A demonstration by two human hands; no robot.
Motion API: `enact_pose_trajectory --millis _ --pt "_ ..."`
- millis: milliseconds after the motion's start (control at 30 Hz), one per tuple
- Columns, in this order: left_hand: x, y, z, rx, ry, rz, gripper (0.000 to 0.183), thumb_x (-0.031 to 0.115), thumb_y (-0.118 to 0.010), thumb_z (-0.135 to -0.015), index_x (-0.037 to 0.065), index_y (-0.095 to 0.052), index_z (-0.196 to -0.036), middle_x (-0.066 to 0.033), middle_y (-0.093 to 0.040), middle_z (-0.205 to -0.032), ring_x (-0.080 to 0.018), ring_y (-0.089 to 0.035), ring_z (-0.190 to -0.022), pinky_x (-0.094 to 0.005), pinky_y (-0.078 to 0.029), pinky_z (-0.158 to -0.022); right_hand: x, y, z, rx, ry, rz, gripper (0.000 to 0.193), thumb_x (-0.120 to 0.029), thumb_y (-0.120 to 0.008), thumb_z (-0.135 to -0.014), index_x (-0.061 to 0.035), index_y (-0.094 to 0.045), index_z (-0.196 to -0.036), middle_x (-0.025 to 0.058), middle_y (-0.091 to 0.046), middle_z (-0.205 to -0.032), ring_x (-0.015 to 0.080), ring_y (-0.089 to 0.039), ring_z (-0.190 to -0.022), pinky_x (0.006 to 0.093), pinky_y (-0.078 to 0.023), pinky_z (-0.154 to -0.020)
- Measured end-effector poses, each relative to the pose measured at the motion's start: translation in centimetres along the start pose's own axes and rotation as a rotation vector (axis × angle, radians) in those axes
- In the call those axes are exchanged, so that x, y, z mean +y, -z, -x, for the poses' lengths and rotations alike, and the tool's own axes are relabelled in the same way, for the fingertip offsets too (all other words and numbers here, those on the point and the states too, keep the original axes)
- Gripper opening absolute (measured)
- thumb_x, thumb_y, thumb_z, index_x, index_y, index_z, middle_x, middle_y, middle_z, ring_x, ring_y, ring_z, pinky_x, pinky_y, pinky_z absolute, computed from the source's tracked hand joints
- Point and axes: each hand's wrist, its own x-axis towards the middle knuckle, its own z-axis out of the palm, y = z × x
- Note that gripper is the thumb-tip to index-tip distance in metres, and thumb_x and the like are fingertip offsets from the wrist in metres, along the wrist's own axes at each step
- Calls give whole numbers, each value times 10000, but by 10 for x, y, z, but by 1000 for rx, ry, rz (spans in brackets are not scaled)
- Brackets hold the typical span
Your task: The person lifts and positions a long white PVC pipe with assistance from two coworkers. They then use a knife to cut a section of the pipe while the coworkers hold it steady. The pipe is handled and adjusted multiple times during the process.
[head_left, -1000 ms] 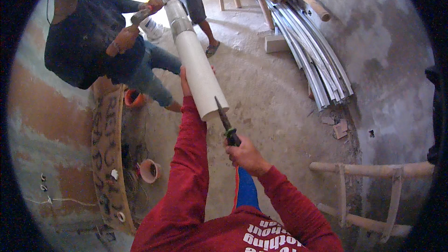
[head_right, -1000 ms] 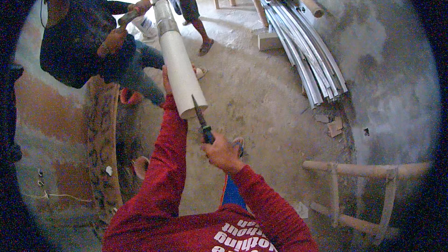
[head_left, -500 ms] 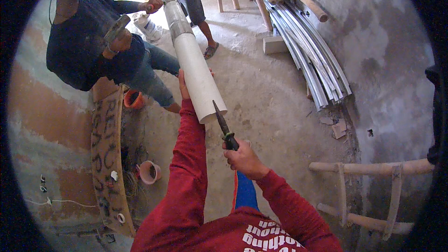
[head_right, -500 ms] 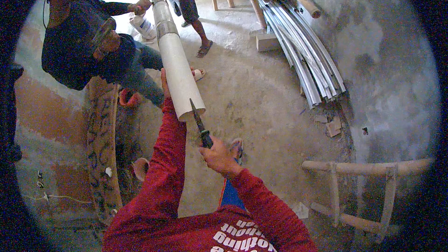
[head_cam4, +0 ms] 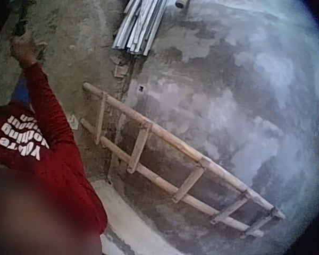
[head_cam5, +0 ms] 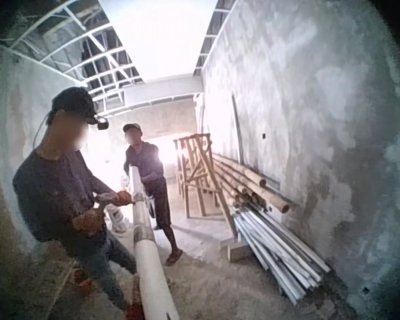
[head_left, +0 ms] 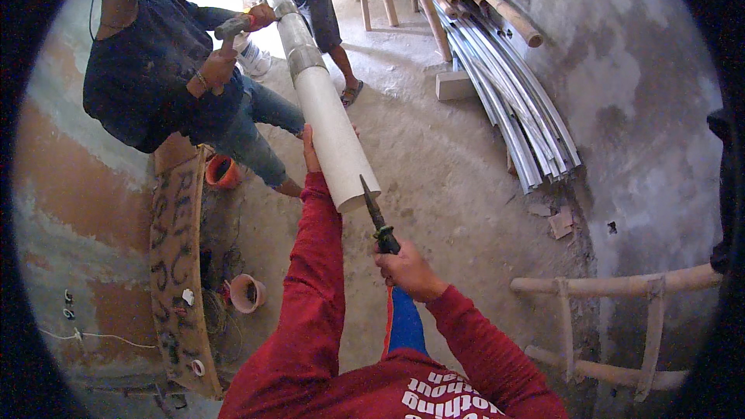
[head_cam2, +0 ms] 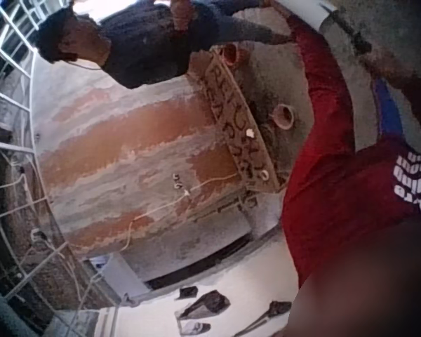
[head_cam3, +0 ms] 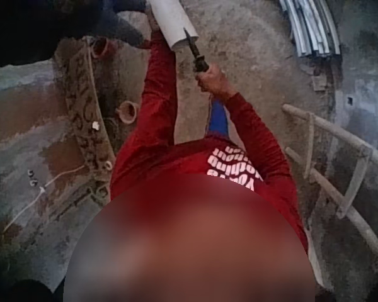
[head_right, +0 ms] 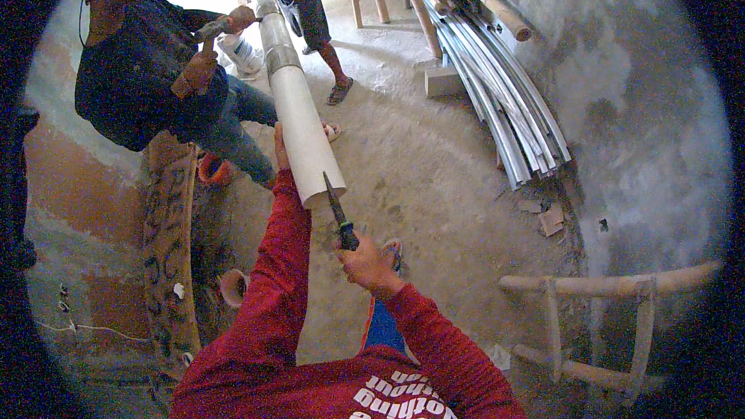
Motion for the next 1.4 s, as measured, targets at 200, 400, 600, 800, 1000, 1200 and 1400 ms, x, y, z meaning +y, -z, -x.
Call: enact_pose_trajectory --millis 200,400,600,800,1000,1200,1400 --pt "0 4 -1 -8 33 3 900 724 -418 -855 -31 -398 -1343 -261 -600 -1114 -352 -649 -938 -448 -561 -808 5 -2 3 8 110 66 132 -123 -587 -860 -100 -529 -976 -37 -479 -704 71 -466 -572 244 -407 -504" --pt "3 2 0 -27 31 37 891 729 -394 -854 -89 -476 -1197 -263 -594 -1086 -382 -601 -969 -487 -489 -908 5 -6 4 61 93 206 137 -105 -589 -855 -103 -519 -972 -36 -479 -712 70 -460 -565 244 -408 -501" --pt "6 7 -6 -31 59 16 907 739 -414 -844 -19 -402 -1342 -254 -600 -1116 -345 -650 -937 -448 -565 -796 0 -8 3 -28 32 -23 139 -101 -586 -853 -100 -516 -974 -41 -466 -710 67 -451 -557 238 -400 -497" --pt "10 9 -3 8 61 14 930 743 -408 -843 -20 -372 -1373 -251 -591 -1148 -345 -649 -955 -448 -565 -809 -6 -13 1 34 27 123 147 -102 -591 -849 -95 -514 -974 -41 -463 -710 60 -447 -567 236 -396 -497" --pt "13 7 -8 -60 81 89 931 740 -410 -844 -34 -377 -1359 -269 -590 -1144 -351 -651 -940 -450 -565 -811 -5 -15 -2 5 76 91 125 -99 -594 -855 -96 -519 -954 -46 -461 -704 55 -450 -576 234 -378 -479" --pt "12 8 -2 -59 58 -44 946 752 -405 -837 -34 -371 -1362 -274 -590 -1141 -368 -649 -954 -462 -560 -831 1 -14 -1 67 -21 66 127 -96 -598 -854 -103 -517 -951 -45 -458 -687 53 -442 -556 237 -363 -462" --pt "10 12 -1 -33 29 40 919 732 -393 -858 -25 -356 -1378 -279 -587 -1146 -381 -644 -966 -477 -555 -834 2 -15 3 13 96 133 136 -120 -604 -842 -98 -519 -946 -44 -458 -680 57 -444 -547 244 -365 -462"
